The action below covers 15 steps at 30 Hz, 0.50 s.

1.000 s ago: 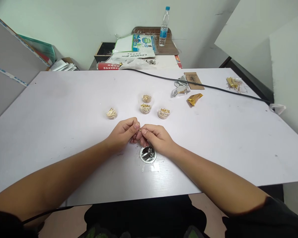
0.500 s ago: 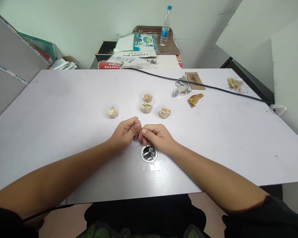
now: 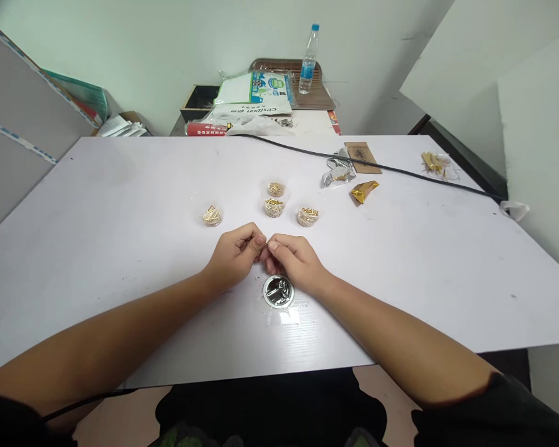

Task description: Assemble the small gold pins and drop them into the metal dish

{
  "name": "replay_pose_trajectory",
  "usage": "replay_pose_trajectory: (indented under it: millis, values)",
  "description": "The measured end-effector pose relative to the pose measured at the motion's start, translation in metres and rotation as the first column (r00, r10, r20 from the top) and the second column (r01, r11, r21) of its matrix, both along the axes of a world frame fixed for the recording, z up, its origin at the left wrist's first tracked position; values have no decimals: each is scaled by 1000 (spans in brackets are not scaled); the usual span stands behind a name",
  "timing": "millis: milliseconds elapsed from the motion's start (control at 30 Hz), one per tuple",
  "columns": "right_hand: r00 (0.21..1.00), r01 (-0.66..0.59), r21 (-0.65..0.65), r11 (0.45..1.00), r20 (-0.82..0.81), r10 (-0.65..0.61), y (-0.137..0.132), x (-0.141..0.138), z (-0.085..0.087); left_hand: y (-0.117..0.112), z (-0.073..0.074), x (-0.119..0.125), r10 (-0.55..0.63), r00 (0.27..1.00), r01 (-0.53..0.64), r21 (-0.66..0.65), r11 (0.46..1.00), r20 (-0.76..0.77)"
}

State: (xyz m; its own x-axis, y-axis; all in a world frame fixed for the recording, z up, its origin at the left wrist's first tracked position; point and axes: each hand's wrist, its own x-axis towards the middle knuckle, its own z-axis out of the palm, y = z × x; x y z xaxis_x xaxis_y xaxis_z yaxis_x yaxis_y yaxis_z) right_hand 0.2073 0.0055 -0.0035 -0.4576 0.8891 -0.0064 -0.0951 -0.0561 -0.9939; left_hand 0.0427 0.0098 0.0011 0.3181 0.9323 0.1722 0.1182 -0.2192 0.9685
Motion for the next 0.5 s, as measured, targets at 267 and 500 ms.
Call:
replay_pose_trajectory:
  millis: [267,500]
  values:
    - [957,46,272,961,264,-120,4,5,5,0,-3,-3,-81,996,81,4,997,-39]
    - [948,25,342,939,290,-131,8,10,9,-1,4,-4,-99,991,95,-46,994,-89]
